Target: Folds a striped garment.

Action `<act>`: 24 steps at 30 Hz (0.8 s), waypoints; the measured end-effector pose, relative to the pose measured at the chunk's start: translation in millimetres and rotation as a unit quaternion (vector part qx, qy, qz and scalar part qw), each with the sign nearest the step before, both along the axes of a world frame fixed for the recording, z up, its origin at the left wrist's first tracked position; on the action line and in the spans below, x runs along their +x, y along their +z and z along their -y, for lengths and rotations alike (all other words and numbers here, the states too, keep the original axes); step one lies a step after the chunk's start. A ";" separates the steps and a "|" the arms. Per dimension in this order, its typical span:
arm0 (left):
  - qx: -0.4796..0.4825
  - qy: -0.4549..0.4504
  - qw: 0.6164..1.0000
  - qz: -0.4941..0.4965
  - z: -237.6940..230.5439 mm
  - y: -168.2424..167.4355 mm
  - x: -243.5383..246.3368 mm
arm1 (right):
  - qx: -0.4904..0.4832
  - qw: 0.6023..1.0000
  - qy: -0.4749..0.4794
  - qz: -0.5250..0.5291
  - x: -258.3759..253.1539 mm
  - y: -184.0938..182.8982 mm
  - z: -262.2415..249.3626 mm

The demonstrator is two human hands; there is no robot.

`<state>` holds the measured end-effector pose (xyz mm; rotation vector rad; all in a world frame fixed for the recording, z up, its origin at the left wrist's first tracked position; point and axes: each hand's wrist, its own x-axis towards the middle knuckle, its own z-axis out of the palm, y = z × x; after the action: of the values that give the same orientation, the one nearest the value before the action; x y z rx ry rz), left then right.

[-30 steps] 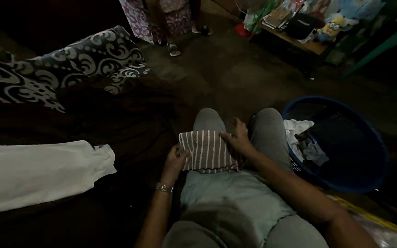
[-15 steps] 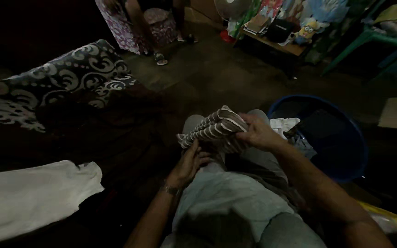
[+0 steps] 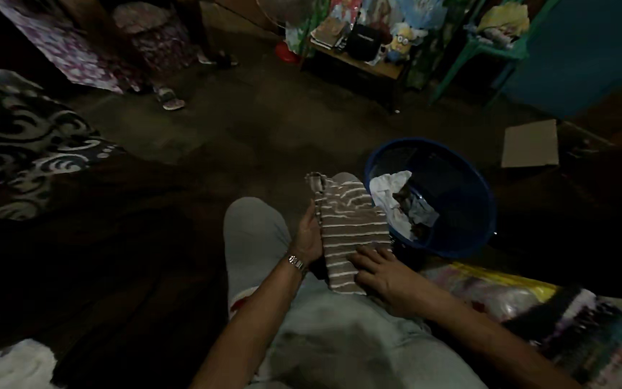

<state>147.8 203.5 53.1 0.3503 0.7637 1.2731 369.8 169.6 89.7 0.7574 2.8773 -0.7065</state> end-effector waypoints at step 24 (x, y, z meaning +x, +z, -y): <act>0.082 -0.088 0.986 -0.115 -9.1 4.6 16.1 | -0.339 0.734 -0.429 -0.403 4.5 -2.7 -43.3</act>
<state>163.9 212.7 57.8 0.6930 0.8043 1.1418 374.2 212.8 87.0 1.9906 2.1782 -2.5273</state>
